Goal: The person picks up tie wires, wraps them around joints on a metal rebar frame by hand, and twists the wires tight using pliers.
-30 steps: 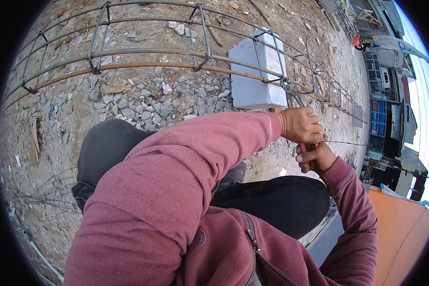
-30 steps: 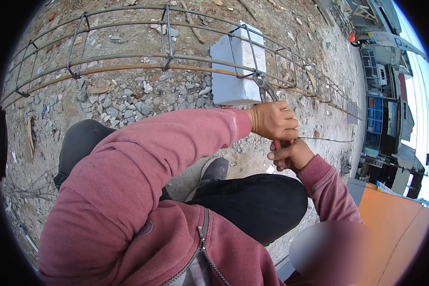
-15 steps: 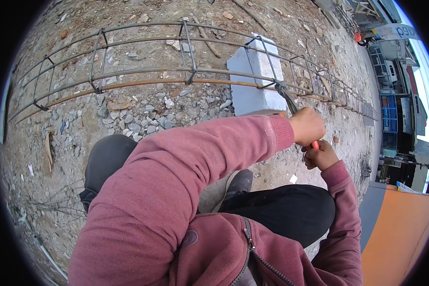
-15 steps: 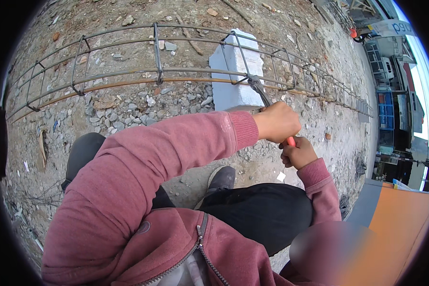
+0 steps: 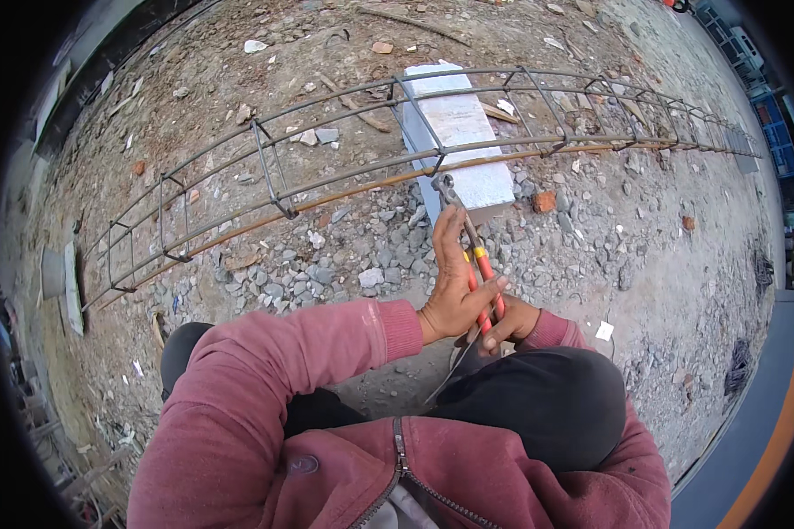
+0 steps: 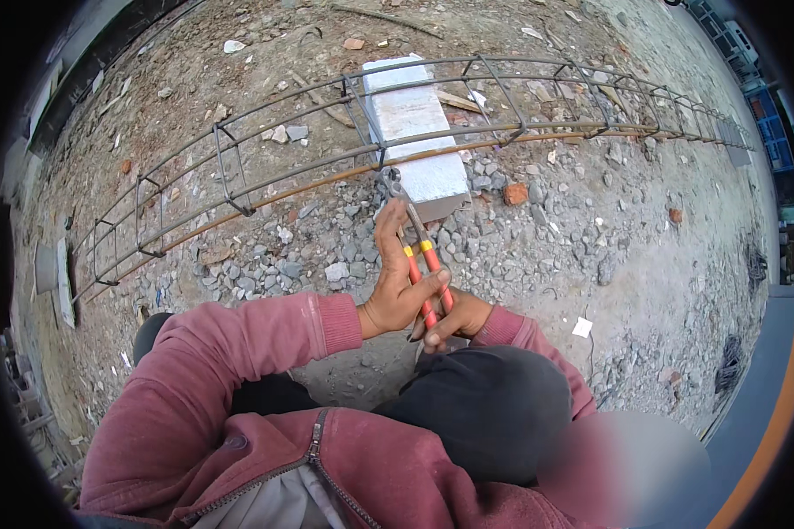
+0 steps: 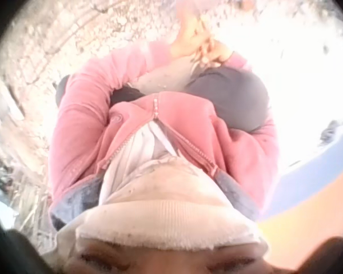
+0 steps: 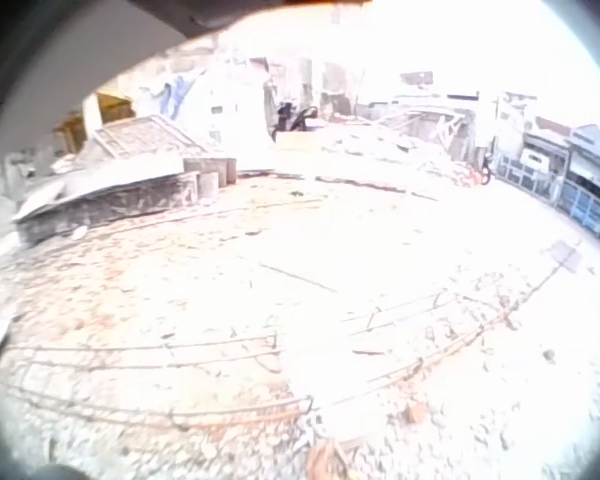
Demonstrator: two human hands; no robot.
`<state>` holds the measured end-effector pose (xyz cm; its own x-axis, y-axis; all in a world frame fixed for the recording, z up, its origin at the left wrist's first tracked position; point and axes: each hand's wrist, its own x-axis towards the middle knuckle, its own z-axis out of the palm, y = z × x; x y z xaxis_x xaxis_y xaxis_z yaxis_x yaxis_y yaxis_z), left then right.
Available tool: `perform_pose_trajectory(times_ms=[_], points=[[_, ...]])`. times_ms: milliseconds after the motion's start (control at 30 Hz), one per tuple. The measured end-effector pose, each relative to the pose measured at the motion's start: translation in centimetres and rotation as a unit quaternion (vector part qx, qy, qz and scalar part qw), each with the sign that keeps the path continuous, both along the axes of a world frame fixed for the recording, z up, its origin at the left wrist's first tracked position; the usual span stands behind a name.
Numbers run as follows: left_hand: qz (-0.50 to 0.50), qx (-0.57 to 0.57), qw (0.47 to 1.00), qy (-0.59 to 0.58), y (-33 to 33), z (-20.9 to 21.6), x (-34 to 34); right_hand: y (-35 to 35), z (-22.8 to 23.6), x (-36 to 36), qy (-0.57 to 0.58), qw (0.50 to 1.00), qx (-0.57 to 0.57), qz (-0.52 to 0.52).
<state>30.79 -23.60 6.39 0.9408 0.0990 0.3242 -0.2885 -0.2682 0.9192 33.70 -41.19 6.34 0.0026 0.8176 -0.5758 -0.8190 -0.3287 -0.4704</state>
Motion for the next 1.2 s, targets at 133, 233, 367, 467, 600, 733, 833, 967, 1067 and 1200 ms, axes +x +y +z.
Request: perform_pose_trajectory(times_ms=[133,233,367,467,600,733,833,967,1067,1200], points=[[-0.005,-0.004,1.0,0.03,-1.5,1.3,0.8,-0.1,1.2,0.0,-0.386,0.917,-0.054,-0.086],[-0.06,-0.135,0.983,0.113,-3.8,1.1,0.5,-1.5,0.4,-0.8,-0.59,0.776,-0.149,-0.164],[-0.082,-0.323,0.894,0.299,-5.3,-0.1,1.7,-4.2,-2.1,-2.4,-0.779,0.517,-0.297,-0.194],[-0.16,-0.146,0.916,0.336,-4.6,-0.1,3.1,-5.4,-2.9,-3.6,-0.743,0.535,-0.311,-0.256],[-0.24,0.151,0.912,0.295,-2.9,1.4,4.3,-8.4,-1.1,-4.0,-0.698,0.506,-0.442,-0.248],[-0.306,-0.047,0.897,0.316,-3.2,2.4,4.1,-8.8,0.7,-2.7,-0.606,0.644,-0.396,-0.249],[-0.401,-0.136,0.828,0.368,-3.6,2.9,3.6,-6.2,1.6,-0.9,-0.413,0.784,-0.12,-0.448],[-0.409,-0.359,0.702,0.46,-2.8,3.7,3.1,-4.3,3.9,2.6,-0.257,0.803,0.089,-0.53],[-0.405,-0.429,0.656,0.471,-2.8,4.1,2.5,-3.8,5.9,5.2,-0.273,0.747,0.139,-0.59],[-0.411,-0.29,0.759,0.414,-3.3,4.2,2.2,-1.1,9.3,7.9,-0.304,0.748,0.101,-0.582]])
